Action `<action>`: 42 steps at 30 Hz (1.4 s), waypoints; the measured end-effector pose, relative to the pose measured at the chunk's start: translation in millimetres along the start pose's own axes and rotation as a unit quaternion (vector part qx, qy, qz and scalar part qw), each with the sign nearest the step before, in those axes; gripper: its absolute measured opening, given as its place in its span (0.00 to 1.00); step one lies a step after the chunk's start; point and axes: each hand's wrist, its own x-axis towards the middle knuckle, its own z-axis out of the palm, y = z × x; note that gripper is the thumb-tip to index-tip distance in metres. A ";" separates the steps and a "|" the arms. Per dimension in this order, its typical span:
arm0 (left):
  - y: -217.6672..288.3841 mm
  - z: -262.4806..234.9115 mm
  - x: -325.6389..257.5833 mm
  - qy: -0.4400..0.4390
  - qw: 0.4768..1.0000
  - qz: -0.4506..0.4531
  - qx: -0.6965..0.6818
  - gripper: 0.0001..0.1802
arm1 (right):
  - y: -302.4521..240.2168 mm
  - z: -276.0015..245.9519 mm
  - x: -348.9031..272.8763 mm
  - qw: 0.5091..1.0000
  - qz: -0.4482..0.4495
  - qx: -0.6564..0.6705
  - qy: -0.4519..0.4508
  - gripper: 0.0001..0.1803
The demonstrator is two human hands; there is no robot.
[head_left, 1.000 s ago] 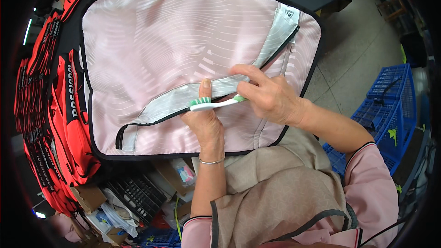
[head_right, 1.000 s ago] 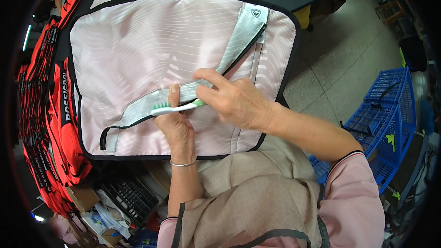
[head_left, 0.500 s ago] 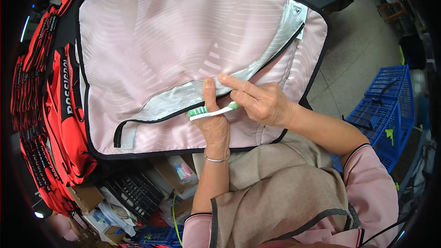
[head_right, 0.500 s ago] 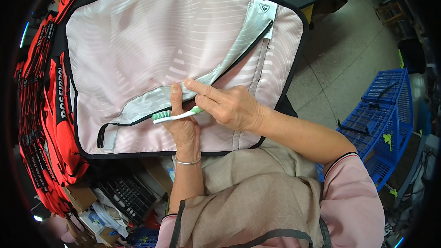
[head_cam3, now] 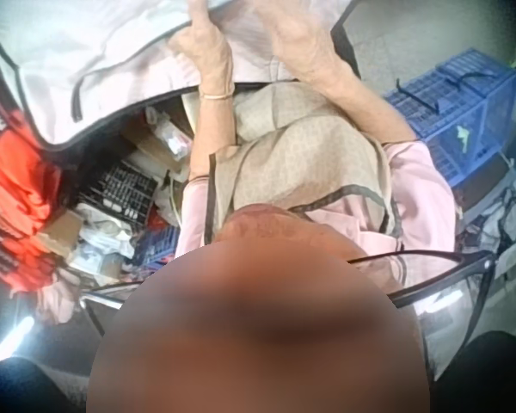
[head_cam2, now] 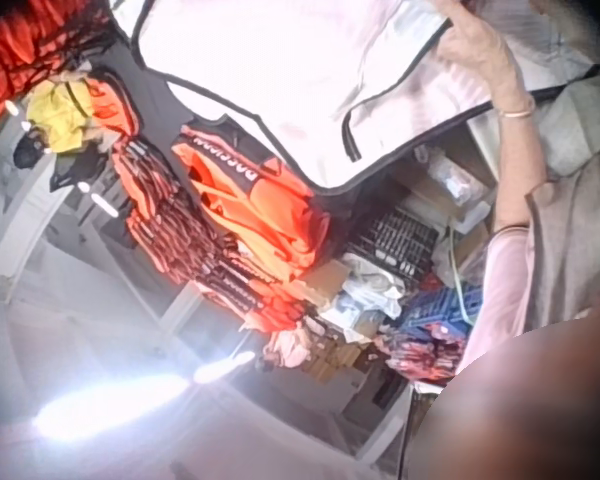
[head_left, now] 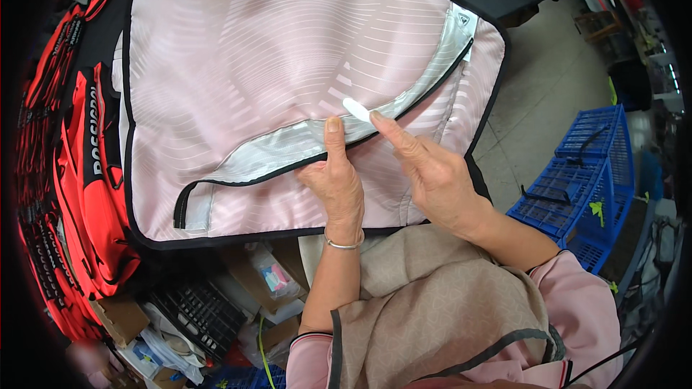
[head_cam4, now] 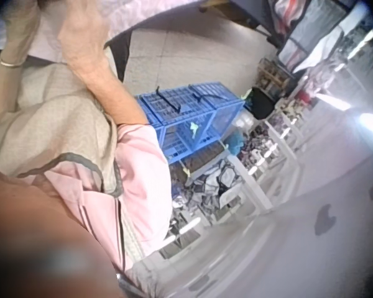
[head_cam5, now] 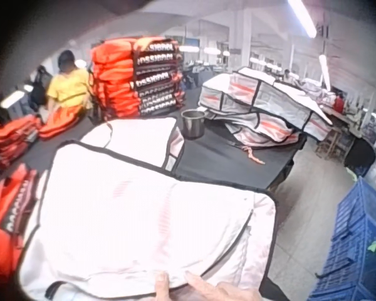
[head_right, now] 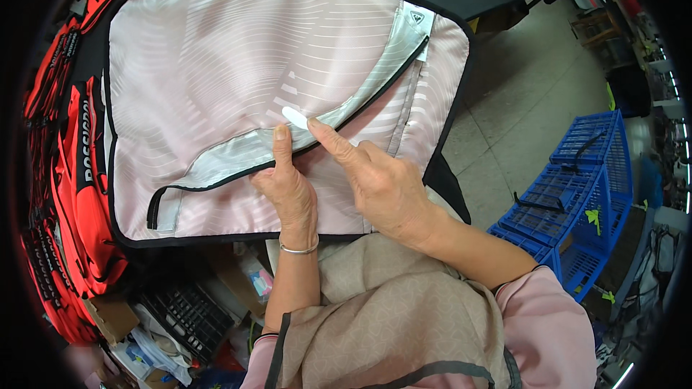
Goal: Use a toothbrush to scrub and clean the zipper of a large sports bag.
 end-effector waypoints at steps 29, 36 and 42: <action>-15.8 -4.9 -3.0 0.028 0.991 0.050 0.124 0.16 | 7.6 24.2 -3.1 0.996 0.054 -0.059 -0.034 0.40; -20.5 1.2 -1.9 0.035 0.993 0.056 0.103 0.17 | 15.2 17.5 0.6 0.997 0.062 -0.034 -0.031 0.37; -4.6 -1.3 -6.0 0.030 0.988 -0.003 0.152 0.22 | 21.2 29.0 -1.8 0.998 0.036 -0.044 -0.012 0.33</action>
